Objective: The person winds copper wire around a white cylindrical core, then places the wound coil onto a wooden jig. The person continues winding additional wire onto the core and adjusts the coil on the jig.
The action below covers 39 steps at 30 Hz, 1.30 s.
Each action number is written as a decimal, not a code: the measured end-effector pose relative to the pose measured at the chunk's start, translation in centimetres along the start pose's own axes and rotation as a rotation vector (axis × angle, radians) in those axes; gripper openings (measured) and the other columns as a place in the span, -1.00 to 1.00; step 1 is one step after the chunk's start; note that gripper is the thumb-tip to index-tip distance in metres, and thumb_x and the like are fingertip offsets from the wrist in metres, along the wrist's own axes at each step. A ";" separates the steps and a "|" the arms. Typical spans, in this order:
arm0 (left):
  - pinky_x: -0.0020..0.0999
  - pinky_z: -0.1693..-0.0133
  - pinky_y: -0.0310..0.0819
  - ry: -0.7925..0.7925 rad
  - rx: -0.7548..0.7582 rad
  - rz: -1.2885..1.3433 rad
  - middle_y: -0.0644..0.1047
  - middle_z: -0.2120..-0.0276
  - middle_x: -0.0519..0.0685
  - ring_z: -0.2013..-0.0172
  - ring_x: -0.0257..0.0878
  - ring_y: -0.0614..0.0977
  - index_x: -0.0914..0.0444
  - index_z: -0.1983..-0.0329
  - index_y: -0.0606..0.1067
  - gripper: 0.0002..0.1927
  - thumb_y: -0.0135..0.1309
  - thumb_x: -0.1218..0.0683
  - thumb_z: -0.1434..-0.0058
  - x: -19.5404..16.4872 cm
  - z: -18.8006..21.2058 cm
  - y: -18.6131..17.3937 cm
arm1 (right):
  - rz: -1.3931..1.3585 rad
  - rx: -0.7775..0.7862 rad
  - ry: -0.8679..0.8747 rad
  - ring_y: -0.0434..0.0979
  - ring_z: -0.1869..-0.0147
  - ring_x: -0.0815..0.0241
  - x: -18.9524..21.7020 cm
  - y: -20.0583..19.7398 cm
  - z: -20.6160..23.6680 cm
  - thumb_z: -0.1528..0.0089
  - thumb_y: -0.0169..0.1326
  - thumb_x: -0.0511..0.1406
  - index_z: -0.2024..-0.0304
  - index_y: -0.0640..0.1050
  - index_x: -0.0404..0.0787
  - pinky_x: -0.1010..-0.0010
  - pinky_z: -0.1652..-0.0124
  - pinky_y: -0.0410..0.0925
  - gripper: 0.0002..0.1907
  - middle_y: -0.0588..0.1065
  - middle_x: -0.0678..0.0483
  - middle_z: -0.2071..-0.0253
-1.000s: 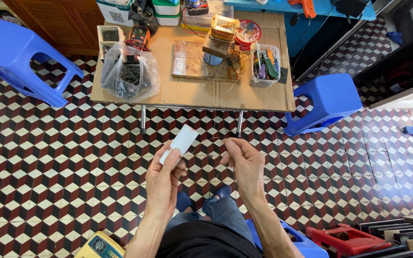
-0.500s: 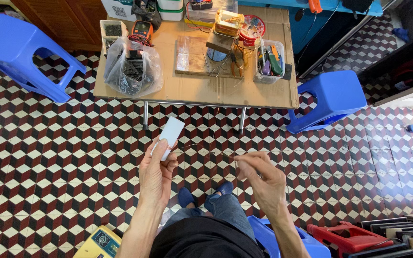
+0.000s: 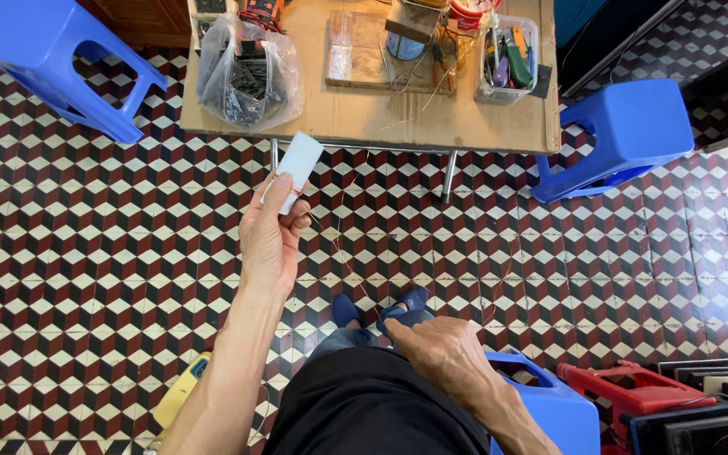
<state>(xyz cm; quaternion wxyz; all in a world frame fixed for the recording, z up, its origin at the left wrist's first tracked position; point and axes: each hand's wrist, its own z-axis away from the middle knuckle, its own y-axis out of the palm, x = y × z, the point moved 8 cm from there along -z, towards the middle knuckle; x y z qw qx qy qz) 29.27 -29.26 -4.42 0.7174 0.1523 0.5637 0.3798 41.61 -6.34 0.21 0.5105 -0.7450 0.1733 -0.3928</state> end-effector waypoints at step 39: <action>-0.57 0.49 0.50 0.297 -0.858 -0.197 0.61 0.28 -0.06 0.48 -0.37 0.63 0.28 -0.17 0.46 -0.50 0.29 0.05 -0.20 -6.5 15.0 -22.3 | -0.563 -0.207 1.394 0.48 0.50 0.26 -25.5 2.2 22.2 -0.33 0.14 -0.28 -0.02 0.63 -0.32 0.46 0.49 0.34 -0.72 0.57 -0.03 0.43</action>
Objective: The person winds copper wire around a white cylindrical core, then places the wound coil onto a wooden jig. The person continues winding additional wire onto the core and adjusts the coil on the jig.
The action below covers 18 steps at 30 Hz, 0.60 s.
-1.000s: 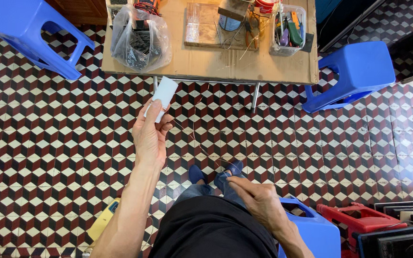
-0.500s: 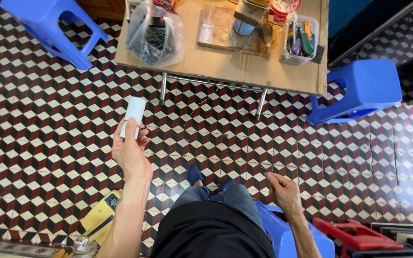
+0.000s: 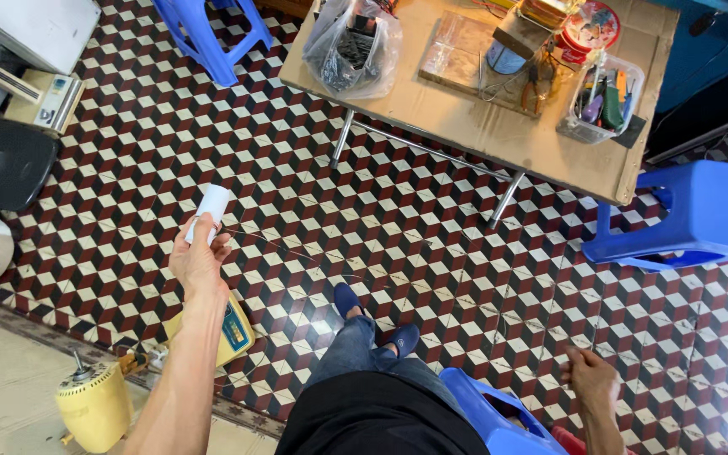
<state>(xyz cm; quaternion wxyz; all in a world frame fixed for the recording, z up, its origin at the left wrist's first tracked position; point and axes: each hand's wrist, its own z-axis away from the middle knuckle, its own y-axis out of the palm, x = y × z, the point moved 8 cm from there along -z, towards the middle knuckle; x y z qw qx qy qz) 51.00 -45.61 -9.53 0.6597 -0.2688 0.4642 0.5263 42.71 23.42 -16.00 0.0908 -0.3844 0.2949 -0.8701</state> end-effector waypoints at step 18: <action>-0.53 0.30 0.41 -0.064 0.784 -0.199 0.58 0.27 -0.06 0.37 -0.42 0.53 0.27 -0.19 0.55 -0.57 0.23 0.14 -0.24 -4.0 4.9 11.0 | -0.103 -0.236 -0.070 0.49 0.10 -0.06 9.8 5.1 18.6 -0.31 0.14 -0.23 -0.15 0.60 -0.15 0.15 0.08 0.45 -0.64 0.64 -0.04 -0.06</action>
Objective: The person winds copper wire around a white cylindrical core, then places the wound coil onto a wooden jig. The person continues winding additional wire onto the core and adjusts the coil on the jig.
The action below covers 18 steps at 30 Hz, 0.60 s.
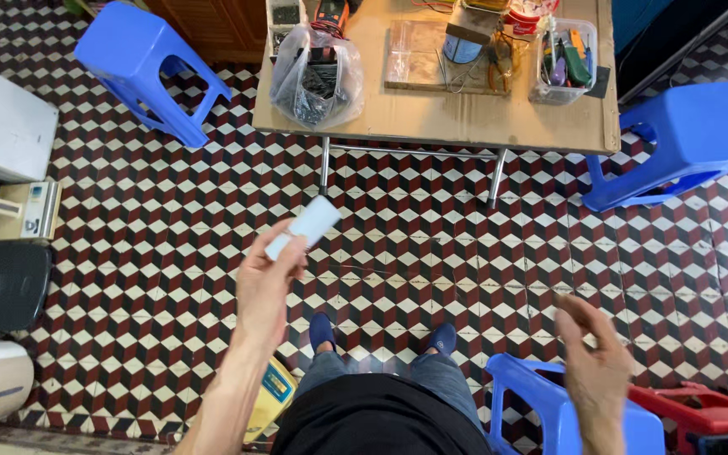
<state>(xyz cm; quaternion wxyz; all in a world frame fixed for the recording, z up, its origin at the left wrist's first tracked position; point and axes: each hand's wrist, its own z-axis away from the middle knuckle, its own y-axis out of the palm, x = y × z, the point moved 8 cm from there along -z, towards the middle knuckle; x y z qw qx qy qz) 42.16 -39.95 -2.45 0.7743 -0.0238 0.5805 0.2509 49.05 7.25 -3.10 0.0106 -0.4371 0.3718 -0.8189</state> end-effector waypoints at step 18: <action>-0.40 0.11 0.57 -0.162 0.557 0.014 0.61 0.23 -0.05 0.26 -0.34 0.62 0.28 -0.11 0.53 -0.47 0.30 -0.07 -0.14 -9.7 1.0 -3.8 | -0.295 0.835 -0.269 0.19 0.60 0.41 17.4 26.7 17.3 -0.31 0.09 -0.17 0.29 0.65 -0.28 0.53 0.58 0.12 -0.69 0.34 0.22 0.64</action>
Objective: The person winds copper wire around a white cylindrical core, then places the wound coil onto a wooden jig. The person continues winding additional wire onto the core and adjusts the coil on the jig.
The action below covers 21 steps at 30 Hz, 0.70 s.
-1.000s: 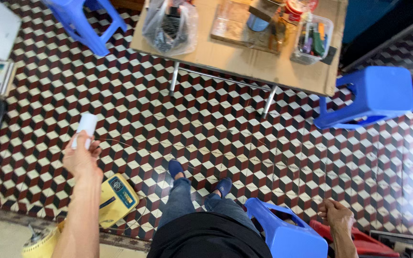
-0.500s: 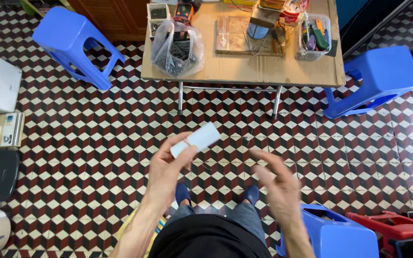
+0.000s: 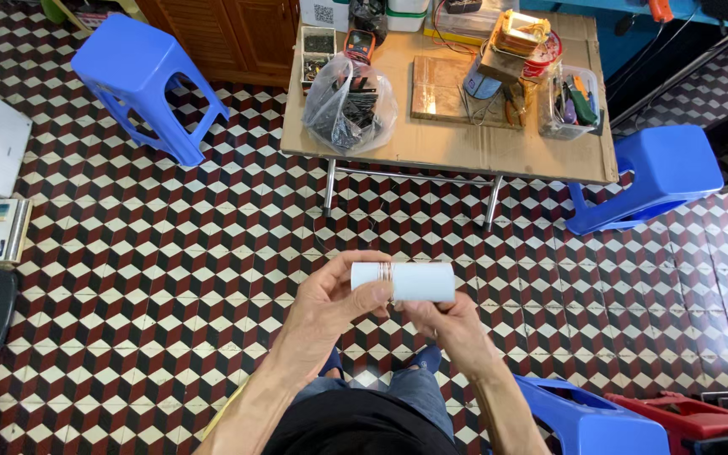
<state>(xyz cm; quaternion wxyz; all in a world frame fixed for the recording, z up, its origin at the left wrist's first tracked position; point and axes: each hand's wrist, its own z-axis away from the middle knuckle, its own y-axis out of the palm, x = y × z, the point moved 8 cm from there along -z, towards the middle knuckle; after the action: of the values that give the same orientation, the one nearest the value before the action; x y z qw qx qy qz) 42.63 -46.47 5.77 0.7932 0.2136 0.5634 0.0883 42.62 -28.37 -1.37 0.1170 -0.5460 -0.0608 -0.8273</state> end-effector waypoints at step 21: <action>-0.42 0.22 0.63 -0.066 0.103 -0.511 0.50 0.12 -0.11 0.19 -0.32 0.67 0.17 -0.16 0.53 -0.53 0.20 0.01 -0.16 0.5 1.8 -1.3 | 0.812 -0.114 -0.491 0.51 0.49 0.30 14.5 3.5 4.2 -0.24 0.14 -0.31 0.24 0.66 -0.25 0.39 0.49 0.37 -0.86 0.55 0.12 0.41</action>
<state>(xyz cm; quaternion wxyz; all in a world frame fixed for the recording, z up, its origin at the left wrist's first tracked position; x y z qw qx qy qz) 44.33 -47.86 5.22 0.7957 0.1072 0.5768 -0.1504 41.79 -32.64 13.52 0.3829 -0.7105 0.1770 -0.5633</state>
